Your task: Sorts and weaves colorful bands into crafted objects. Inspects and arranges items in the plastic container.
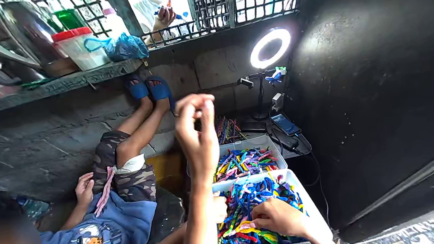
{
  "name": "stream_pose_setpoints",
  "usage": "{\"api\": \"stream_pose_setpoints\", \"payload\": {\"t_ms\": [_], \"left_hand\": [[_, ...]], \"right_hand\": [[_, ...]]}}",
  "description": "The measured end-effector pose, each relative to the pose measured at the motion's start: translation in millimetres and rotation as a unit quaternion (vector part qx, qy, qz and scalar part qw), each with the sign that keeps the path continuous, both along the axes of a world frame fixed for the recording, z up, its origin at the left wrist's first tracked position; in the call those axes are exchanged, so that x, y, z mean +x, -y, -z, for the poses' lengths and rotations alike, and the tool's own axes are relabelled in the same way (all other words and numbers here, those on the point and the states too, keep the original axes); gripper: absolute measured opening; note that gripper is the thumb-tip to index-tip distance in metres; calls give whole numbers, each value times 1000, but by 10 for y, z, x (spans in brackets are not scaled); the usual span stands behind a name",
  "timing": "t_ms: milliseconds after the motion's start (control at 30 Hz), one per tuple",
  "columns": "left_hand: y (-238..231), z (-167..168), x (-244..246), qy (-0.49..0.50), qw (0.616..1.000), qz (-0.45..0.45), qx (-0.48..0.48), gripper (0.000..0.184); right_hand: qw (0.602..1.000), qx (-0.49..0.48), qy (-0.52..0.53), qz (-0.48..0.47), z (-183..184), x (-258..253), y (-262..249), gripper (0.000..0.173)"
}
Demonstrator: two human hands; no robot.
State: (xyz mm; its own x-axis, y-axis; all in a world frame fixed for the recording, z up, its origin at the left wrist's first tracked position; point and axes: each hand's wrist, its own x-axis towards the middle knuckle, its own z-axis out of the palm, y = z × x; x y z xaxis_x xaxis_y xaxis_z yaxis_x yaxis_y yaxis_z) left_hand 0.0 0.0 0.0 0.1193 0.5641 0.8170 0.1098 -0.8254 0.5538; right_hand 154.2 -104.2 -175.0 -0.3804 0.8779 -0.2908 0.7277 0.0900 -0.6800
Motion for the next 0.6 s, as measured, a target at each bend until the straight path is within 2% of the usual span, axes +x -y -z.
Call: {"api": "stream_pose_setpoints", "payload": {"t_ms": [67, 133, 200, 233, 267, 333, 400, 500, 600], "left_hand": [[-10, 233, 104, 4, 1000, 6, 0, 24], [34, 547, 146, -30, 999, 20, -38, 23], [82, 852, 151, -106, 990, 51, -75, 24], [101, 981, 132, -175, 976, 79, -102, 25], [118, 1089, 110, -260, 949, 114, -136, 26], [134, 1271, 104, -419, 869, 196, -176, 30], [164, 1493, 138, -500, 810, 254, -171, 32], [194, 1675, 166, -566, 761, 269, -169, 36], [174, 1731, 173, -595, 737, 261, -184, 38]], "right_hand": [[999, 24, -40, 3, -19, 74, 24, 36], [996, 62, -60, 24, -42, 166, 73, 35], [990, 102, -57, 73, -81, 274, 115, 35], [987, 115, -44, 106, -102, 332, 123, 35], [981, 124, -23, 145, -109, 385, 125, 35], [968, 116, 40, 217, -96, 466, 100, 38], [961, 65, 108, 245, -82, 496, 47, 47], [966, -15, 149, 211, -27, 433, -32, 60], [968, -67, 152, 191, -34, 390, -57, 63]]}}
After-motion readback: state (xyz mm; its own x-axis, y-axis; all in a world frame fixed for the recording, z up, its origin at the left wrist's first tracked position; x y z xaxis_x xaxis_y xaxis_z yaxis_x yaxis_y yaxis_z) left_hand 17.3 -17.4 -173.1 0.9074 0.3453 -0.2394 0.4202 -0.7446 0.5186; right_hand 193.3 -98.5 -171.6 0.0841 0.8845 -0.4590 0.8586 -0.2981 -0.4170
